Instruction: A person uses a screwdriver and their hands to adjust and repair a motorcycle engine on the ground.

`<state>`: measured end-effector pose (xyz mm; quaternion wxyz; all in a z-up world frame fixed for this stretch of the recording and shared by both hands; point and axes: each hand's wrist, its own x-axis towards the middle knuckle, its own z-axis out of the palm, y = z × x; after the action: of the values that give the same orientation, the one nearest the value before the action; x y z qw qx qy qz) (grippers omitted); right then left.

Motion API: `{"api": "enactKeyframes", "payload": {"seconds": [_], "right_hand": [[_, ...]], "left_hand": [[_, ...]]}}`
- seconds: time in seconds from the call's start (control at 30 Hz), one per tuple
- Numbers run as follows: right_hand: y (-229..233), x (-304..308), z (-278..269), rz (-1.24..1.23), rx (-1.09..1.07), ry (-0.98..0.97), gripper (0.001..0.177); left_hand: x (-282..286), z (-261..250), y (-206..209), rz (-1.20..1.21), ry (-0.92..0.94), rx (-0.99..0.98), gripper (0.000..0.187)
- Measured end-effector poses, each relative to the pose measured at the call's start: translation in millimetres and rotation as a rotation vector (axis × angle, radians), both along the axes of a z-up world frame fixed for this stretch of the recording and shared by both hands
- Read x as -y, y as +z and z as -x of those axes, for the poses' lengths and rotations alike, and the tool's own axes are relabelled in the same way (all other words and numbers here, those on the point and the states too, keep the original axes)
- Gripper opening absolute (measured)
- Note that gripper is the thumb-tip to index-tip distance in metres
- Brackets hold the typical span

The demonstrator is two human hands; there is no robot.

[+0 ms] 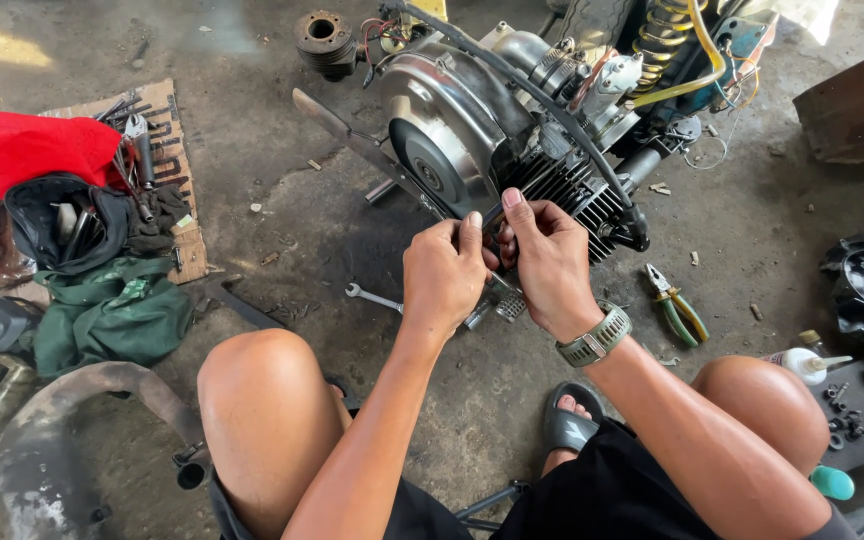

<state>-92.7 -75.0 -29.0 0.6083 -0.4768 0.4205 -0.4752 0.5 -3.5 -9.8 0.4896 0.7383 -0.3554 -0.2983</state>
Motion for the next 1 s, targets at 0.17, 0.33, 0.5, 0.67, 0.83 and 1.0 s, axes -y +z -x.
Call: {"api": "enactKeyframes", "payload": {"seconds": [0.17, 0.33, 0.5, 0.67, 0.83, 1.0], "right_hand": [[1.4, -1.6, -0.4, 0.002, 0.001, -0.002, 0.036], [2.0, -0.9, -0.8, 0.003, 0.004, -0.003, 0.036], [2.9, -1.7, 0.2, 0.000, 0.003, 0.003, 0.036], [5.1, -1.6, -1.0, 0.005, -0.005, 0.009, 0.036], [5.9, -0.2, 2.8, 0.022, -0.009, 0.024, 0.035], [13.6, -2.9, 11.7, 0.038, -0.053, 0.046, 0.037]], "left_hand": [[0.6, -1.0, -1.4, -0.006, 0.003, 0.013, 0.046], [-0.2, -0.4, 1.8, 0.001, 0.002, 0.010, 0.046], [0.5, -0.6, 1.7, -0.024, 0.006, 0.009, 0.047], [1.3, -0.8, 1.7, -0.037, 0.010, 0.020, 0.047], [-2.8, -2.7, 12.0, -0.047, -0.007, -0.015, 0.047], [-7.7, -8.0, 19.2, -0.130, -0.029, -0.020, 0.046]]}}
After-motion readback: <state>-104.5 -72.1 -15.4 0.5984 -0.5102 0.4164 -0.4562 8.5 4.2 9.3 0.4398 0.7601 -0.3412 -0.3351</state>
